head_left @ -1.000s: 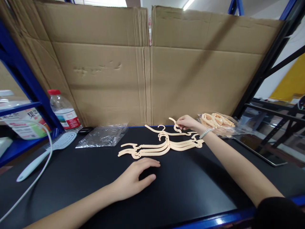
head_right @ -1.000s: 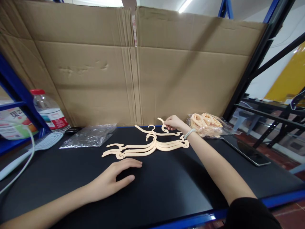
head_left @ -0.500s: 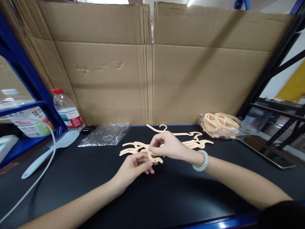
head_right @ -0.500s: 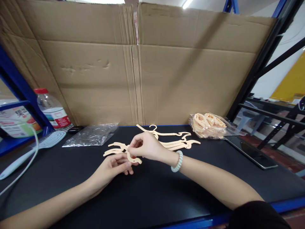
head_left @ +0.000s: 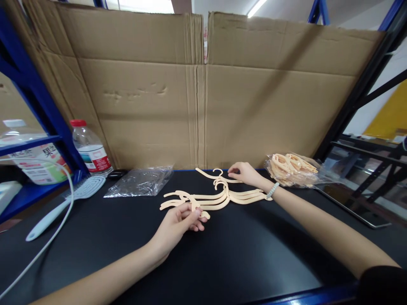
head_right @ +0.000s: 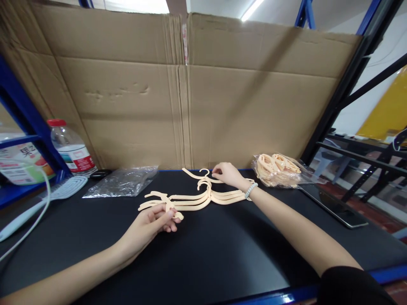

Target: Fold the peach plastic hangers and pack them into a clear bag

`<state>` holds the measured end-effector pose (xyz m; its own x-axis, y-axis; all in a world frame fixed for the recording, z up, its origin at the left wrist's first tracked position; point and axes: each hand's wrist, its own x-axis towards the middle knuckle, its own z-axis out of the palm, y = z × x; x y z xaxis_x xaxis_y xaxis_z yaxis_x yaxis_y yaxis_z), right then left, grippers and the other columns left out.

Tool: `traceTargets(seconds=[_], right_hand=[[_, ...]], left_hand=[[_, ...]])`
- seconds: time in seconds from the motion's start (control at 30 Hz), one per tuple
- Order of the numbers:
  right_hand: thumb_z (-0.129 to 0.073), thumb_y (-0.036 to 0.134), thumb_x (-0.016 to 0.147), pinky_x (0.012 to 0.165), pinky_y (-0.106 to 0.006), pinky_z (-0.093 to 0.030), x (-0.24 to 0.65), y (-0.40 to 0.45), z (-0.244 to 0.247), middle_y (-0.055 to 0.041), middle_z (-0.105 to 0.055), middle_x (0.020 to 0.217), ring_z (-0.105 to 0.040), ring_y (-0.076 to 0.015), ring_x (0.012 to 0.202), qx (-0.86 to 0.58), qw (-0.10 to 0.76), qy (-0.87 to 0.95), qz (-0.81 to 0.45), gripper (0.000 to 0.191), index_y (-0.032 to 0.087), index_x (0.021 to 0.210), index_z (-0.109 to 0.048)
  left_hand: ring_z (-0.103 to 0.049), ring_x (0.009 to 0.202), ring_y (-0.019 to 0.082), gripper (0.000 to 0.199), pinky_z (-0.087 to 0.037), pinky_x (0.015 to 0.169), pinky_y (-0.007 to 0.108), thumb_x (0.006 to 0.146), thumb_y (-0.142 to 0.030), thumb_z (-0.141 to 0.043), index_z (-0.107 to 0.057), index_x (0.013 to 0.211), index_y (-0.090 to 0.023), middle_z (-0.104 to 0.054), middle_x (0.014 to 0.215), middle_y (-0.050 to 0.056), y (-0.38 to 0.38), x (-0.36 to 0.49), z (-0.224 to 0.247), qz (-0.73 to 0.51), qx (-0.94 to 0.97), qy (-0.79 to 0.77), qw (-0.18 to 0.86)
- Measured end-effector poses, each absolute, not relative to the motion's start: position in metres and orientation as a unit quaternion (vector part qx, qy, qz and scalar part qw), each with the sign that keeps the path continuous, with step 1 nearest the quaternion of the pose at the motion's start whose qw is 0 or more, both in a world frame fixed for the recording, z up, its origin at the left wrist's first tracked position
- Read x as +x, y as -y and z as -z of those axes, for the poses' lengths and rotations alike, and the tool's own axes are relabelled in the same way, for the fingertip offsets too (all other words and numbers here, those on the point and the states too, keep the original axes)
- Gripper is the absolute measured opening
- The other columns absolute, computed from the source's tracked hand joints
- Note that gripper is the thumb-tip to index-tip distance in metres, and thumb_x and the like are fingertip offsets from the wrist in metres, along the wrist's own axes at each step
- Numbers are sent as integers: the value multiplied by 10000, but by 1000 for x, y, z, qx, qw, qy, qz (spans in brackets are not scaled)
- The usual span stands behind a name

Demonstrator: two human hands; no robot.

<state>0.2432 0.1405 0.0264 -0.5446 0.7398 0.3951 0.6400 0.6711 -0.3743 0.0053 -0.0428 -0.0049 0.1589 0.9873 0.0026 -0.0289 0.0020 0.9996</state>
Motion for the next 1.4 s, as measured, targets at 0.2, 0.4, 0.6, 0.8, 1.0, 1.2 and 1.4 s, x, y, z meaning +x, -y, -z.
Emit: traceTargets(seconds=[0.2,0.4,0.6,0.8,1.0,1.2,1.4], right_hand=[[-677,214,768,669,-261,-448,249,-150,4,-47,-716,760,-646,-170,703,-404,222,883,-85,73,178,711,-707],[-623,226,820,632,-249,-433,247,-146,-13,-34,-693,725,-624,-153,664,-405,256,874,-86,111,153,747,-664],[-599,196,835,731,-281,-453,253,-120,-42,-34,-667,851,-619,-167,794,-384,327,861,-62,55,170,880,-615],[-533,199,896,728,-299,-482,270,-71,-38,-54,-616,883,-603,-167,788,-315,369,873,-48,89,172,961,-588],[-455,206,949,707,-286,-500,281,-33,-22,-64,-634,919,-619,-176,817,-317,358,876,-66,102,193,990,-548],[-454,195,948,676,-272,-510,284,-23,-18,-56,-667,868,-640,-166,755,-280,357,891,-25,97,198,965,-550],[-486,197,932,660,-277,-513,285,-23,-16,-49,-669,822,-646,-173,720,-267,400,877,32,89,213,964,-568]], left_hand=[[-577,641,125,261,-450,615,238,766,-361,-740,-576,746,-160,-642,731,7,42,6,6,-492,521,-440,541],[-522,645,112,224,-419,596,238,730,-340,-768,-649,736,-150,-645,873,40,45,6,2,-510,504,-453,529],[-452,619,92,190,-392,604,223,689,-314,-798,-714,779,-170,-585,734,-4,45,7,-3,-551,470,-429,540],[-455,635,90,192,-388,600,212,659,-274,-826,-690,708,-148,-575,735,0,43,6,-6,-572,452,-414,545],[-423,653,81,176,-390,622,199,736,-272,-784,-660,738,-149,-508,762,-12,40,-2,-4,-587,434,-388,563],[-433,666,95,160,-403,627,208,792,-282,-734,-623,759,-171,-494,787,-7,40,-3,-8,-586,425,-372,581],[-489,791,144,141,-462,701,259,790,-282,-725,-628,758,-185,-546,910,21,43,-2,-15,-563,418,-357,618]])
